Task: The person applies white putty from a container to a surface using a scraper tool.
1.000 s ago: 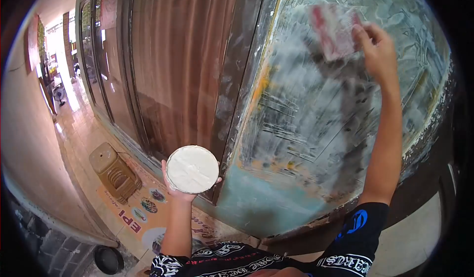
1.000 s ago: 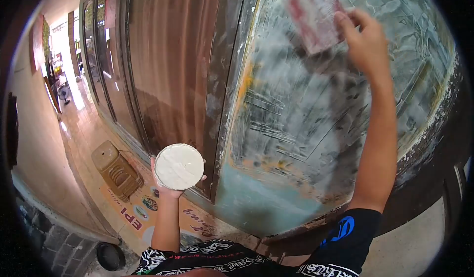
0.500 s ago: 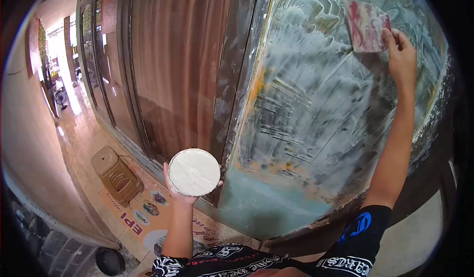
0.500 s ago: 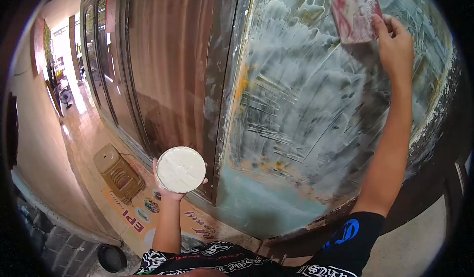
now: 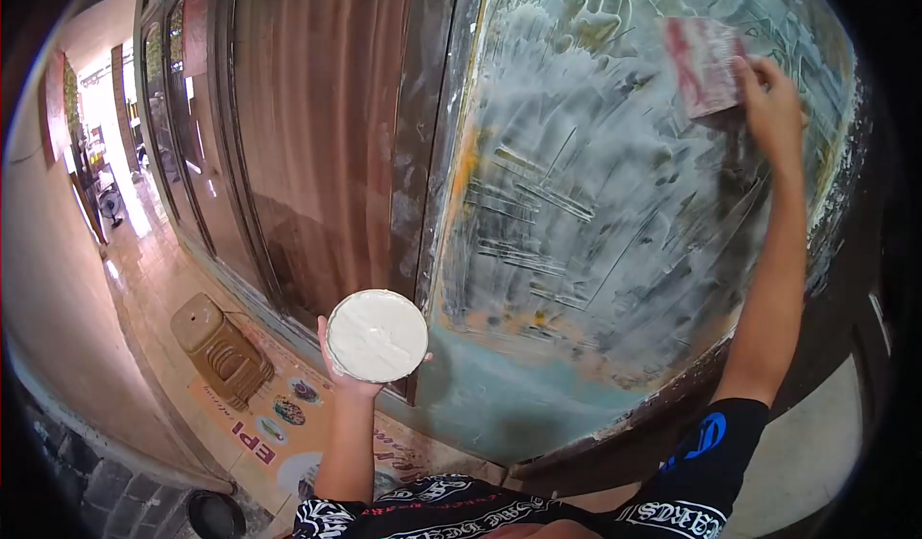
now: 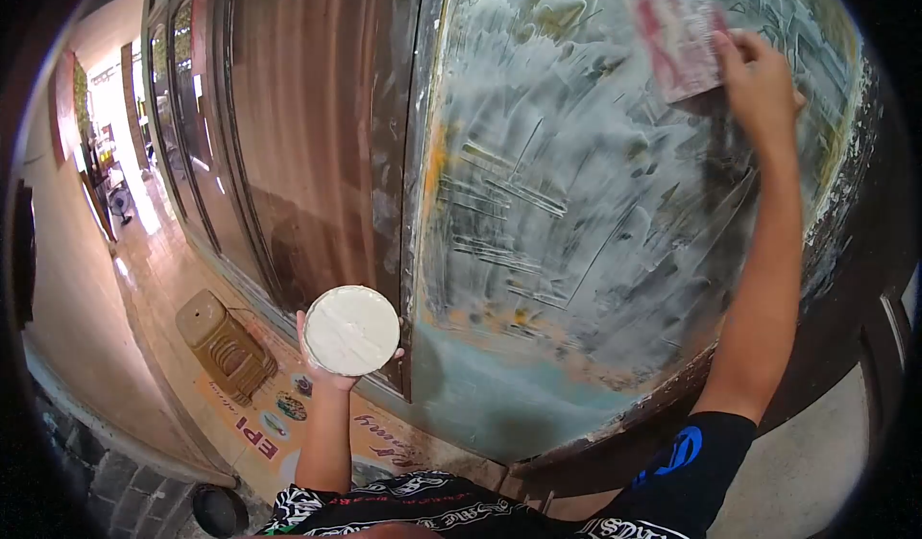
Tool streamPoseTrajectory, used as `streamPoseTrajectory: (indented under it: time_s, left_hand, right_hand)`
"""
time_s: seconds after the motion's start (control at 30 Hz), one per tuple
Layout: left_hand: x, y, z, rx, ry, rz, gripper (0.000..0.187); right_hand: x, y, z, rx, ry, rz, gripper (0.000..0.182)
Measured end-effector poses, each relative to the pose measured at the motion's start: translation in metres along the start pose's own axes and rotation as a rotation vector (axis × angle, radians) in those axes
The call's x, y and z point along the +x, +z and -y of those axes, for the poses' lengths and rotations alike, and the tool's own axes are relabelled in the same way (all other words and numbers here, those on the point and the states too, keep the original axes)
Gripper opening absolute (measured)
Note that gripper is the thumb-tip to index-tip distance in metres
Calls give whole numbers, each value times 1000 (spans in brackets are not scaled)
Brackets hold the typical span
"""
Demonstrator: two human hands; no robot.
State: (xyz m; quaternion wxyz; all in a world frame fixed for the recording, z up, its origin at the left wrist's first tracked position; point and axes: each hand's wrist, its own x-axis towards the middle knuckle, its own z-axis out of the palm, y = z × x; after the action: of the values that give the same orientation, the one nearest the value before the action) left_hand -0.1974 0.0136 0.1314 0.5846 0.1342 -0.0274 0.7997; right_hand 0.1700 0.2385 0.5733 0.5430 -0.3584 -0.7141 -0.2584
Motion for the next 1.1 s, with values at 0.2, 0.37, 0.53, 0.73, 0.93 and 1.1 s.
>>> streamPoseTrajectory:
  time_s: [0.2, 0.37, 0.53, 0.73, 0.93, 1.1]
  left_hand:
    - [7, -2, 10, -16, -12, -42, 89]
    - [22, -3, 32, 5, -67, -8, 85]
    - [25, -2, 47, 59, -98, 5, 83]
    - [13, -8, 38, 28, -19, -45, 81]
    - [5, -10, 33, 3, -15, -43, 83]
    - [-1, -14, 35, -2, -32, -40, 83]
  right_hand:
    - [-67, -9, 30, 246, -82, 53, 24]
    - [-162, 48, 93, 76, -388, 406, 14]
    - [-108, 65, 72, -170, -458, 104, 19]
    - [-44, -1, 36, 89, -54, -165, 26]
    - [-202, 53, 100, 378, -358, 258, 14]
    - [-317, 111, 138, 1079, 464, 963, 15]
